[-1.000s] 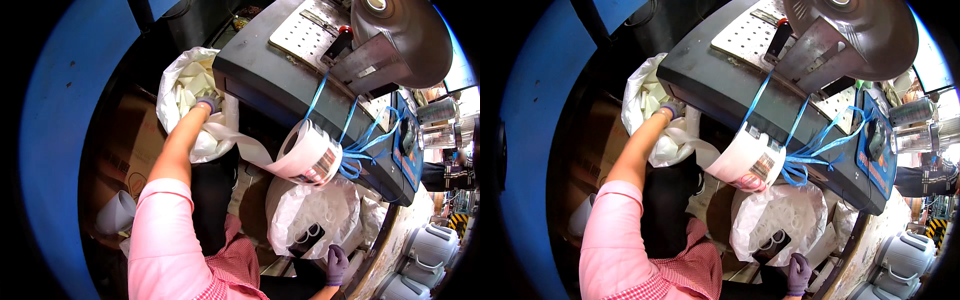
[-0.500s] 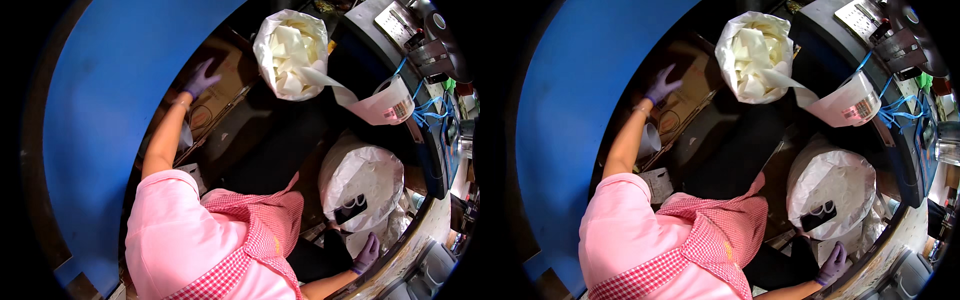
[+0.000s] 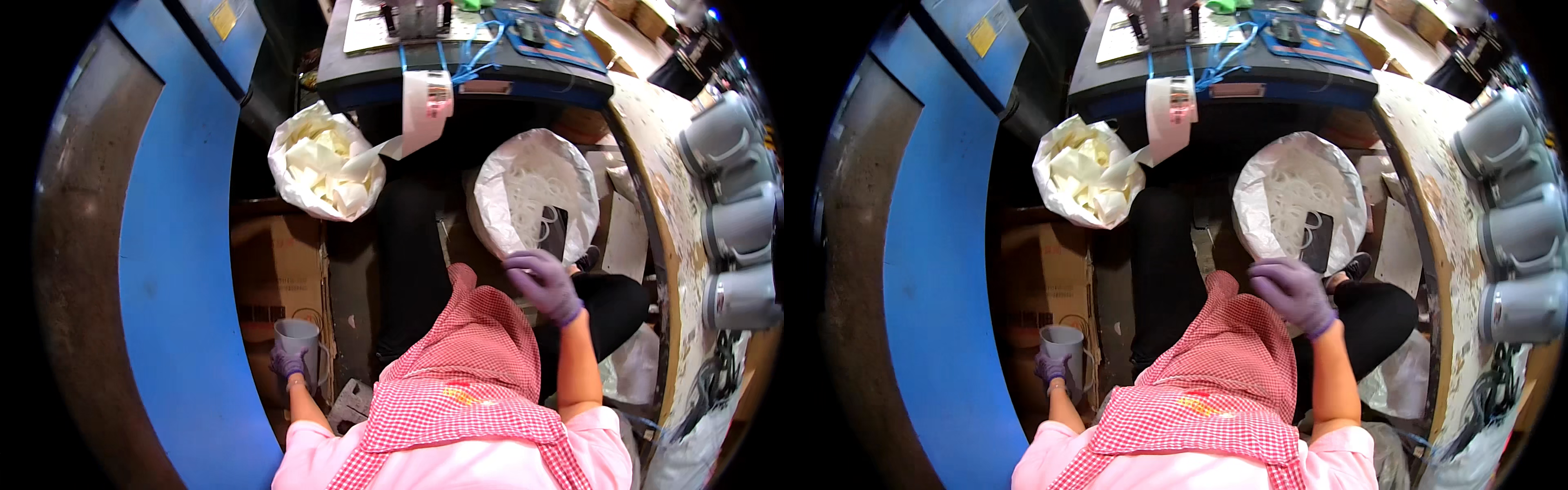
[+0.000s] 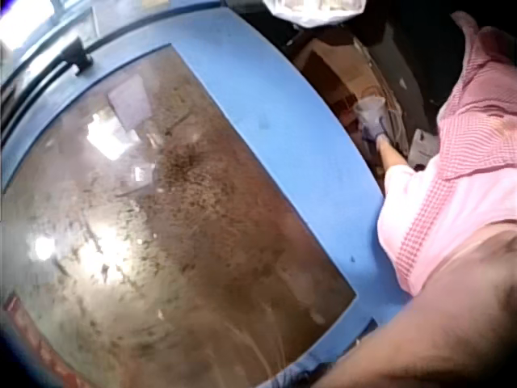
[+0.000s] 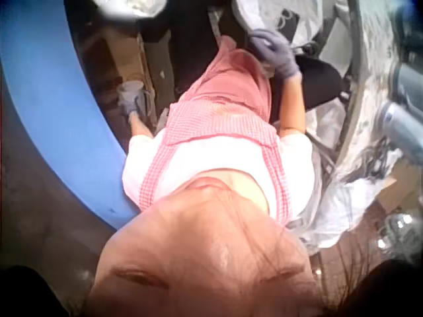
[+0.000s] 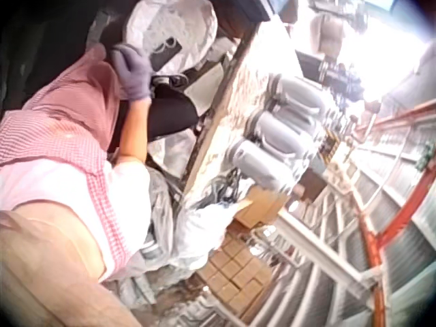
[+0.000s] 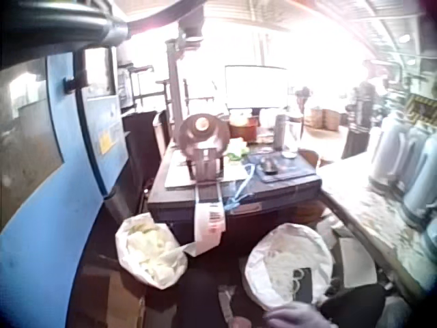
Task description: The person assembles white thermos flasks by inserting a metal liner into the body, attaching a grey handle, and screwing on a grey lid. The person handles the components one at a time and places the finished thermos on a nearby table.
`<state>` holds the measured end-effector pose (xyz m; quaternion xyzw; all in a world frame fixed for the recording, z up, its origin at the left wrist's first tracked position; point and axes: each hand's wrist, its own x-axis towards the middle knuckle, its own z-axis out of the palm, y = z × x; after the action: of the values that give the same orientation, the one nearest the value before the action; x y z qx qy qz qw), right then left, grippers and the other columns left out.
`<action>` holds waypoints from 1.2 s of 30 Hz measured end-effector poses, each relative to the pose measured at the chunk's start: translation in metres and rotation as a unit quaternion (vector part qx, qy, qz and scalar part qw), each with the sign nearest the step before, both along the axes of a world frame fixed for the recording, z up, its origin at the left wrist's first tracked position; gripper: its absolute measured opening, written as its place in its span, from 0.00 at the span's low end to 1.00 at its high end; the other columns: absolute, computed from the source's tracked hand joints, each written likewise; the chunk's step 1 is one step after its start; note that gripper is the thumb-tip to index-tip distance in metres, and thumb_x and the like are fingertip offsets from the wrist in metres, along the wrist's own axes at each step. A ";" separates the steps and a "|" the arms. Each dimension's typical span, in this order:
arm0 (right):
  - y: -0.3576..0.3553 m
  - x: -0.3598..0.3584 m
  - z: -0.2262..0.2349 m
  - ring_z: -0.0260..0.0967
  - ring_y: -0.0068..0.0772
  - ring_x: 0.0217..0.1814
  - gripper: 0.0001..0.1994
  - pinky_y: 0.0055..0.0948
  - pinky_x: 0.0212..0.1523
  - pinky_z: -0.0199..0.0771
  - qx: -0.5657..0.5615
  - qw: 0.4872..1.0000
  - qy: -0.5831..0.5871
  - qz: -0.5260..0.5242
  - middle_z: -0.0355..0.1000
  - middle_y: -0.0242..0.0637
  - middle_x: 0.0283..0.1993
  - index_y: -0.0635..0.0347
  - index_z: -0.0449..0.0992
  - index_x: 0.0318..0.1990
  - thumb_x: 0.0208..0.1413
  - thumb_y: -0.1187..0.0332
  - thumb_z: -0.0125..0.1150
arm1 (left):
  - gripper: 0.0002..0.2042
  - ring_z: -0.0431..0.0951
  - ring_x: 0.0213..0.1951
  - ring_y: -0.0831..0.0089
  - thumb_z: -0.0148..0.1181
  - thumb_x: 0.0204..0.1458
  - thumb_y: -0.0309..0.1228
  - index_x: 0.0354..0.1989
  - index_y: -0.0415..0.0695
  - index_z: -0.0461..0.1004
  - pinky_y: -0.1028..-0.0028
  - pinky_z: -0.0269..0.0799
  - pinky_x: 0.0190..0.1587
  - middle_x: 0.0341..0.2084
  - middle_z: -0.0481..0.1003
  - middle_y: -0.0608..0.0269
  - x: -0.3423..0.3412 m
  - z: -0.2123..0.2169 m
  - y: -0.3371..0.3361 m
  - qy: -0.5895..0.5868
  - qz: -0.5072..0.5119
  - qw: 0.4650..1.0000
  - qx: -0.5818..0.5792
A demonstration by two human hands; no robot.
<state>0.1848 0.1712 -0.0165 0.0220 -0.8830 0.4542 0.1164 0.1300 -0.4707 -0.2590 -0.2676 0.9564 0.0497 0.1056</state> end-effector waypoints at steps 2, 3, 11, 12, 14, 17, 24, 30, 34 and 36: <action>-0.043 -0.009 0.003 0.77 0.37 0.46 0.09 0.31 0.49 0.77 -0.119 0.990 0.019 0.073 0.79 0.42 0.44 0.63 0.81 0.43 0.57 0.71 0.63 | 0.44 0.68 0.60 0.47 0.79 0.31 0.41 0.63 0.43 0.69 0.53 0.63 0.64 0.58 0.70 0.45 -0.017 0.027 0.014 0.206 -0.071 0.969 0.120; -0.065 -0.009 -0.004 0.77 0.34 0.47 0.09 0.31 0.49 0.76 -0.196 0.977 -0.018 0.085 0.78 0.41 0.44 0.64 0.81 0.44 0.58 0.71 0.63 | 0.42 0.69 0.59 0.48 0.79 0.32 0.36 0.61 0.39 0.69 0.55 0.64 0.63 0.56 0.72 0.45 -0.020 0.035 0.022 0.286 -0.114 0.939 0.155; -0.106 -0.023 -0.030 0.73 0.25 0.51 0.24 0.27 0.51 0.75 -0.340 0.940 -0.033 -0.024 0.76 0.39 0.53 0.64 0.69 0.60 0.56 0.70 0.65 | 0.23 0.77 0.50 0.54 0.74 0.39 0.24 0.48 0.37 0.77 0.61 0.71 0.55 0.47 0.76 0.49 -0.012 0.281 0.276 0.447 -0.572 0.528 0.440; -0.086 -0.013 -0.027 0.74 0.27 0.51 0.21 0.29 0.52 0.75 -0.335 0.942 0.009 -0.019 0.77 0.39 0.52 0.66 0.71 0.58 0.57 0.71 0.63 | 0.21 0.77 0.50 0.55 0.71 0.42 0.24 0.47 0.37 0.76 0.62 0.71 0.56 0.47 0.76 0.50 -0.009 0.286 0.275 0.444 -0.502 0.587 0.454; -0.059 0.007 -0.010 0.74 0.32 0.53 0.19 0.32 0.54 0.74 -0.309 0.946 0.089 -0.026 0.77 0.43 0.53 0.68 0.74 0.56 0.58 0.71 0.61 | 0.22 0.74 0.54 0.61 0.61 0.55 0.33 0.56 0.34 0.70 0.64 0.69 0.57 0.53 0.72 0.53 -0.030 0.274 0.272 0.462 -0.260 0.643 0.553; -0.033 0.059 0.023 0.73 0.45 0.60 0.23 0.37 0.59 0.72 -0.113 0.985 0.124 -0.040 0.74 0.51 0.58 0.66 0.73 0.58 0.54 0.72 0.64 | 0.39 0.67 0.61 0.63 0.48 0.62 0.56 0.70 0.36 0.53 0.65 0.69 0.58 0.64 0.63 0.51 -0.094 0.281 0.266 0.070 -0.190 0.286 0.936; 0.030 0.119 0.128 0.77 0.36 0.52 0.15 0.34 0.56 0.74 -0.125 0.964 -0.076 0.224 0.78 0.45 0.49 0.66 0.80 0.47 0.51 0.78 0.67 | 0.39 0.74 0.57 0.63 0.64 0.38 0.35 0.63 0.34 0.63 0.65 0.65 0.65 0.56 0.72 0.52 -0.106 0.341 0.396 -0.071 -0.373 0.450 0.809; 0.003 0.058 0.165 0.50 0.58 0.75 0.36 0.51 0.74 0.46 0.203 0.963 0.174 -0.025 0.57 0.55 0.70 0.63 0.65 0.65 0.51 0.56 0.70 | 0.36 0.73 0.53 0.58 0.76 0.40 0.44 0.58 0.39 0.71 0.65 0.66 0.60 0.51 0.72 0.52 -0.079 0.392 0.484 -0.051 -0.735 0.377 0.561; 0.015 0.058 0.163 0.69 0.48 0.57 0.22 0.49 0.66 0.59 0.152 0.949 0.260 0.093 0.73 0.43 0.52 0.59 0.75 0.51 0.52 0.57 0.68 | 0.35 0.74 0.48 0.51 0.75 0.39 0.50 0.53 0.39 0.75 0.59 0.69 0.53 0.44 0.75 0.47 -0.066 0.418 0.495 0.041 -0.792 0.395 0.465; 0.012 0.059 0.171 0.71 0.47 0.51 0.16 0.48 0.62 0.63 0.120 0.959 0.237 0.093 0.74 0.42 0.46 0.60 0.75 0.45 0.51 0.62 0.66 | 0.36 0.74 0.47 0.51 0.73 0.39 0.53 0.52 0.39 0.76 0.60 0.69 0.52 0.43 0.75 0.47 -0.058 0.411 0.498 0.055 -0.777 0.415 0.470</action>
<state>0.2434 0.1831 0.1541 0.2254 -0.8720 0.3354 0.2762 0.0722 0.0271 0.1517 0.6845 0.5874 0.4026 0.1557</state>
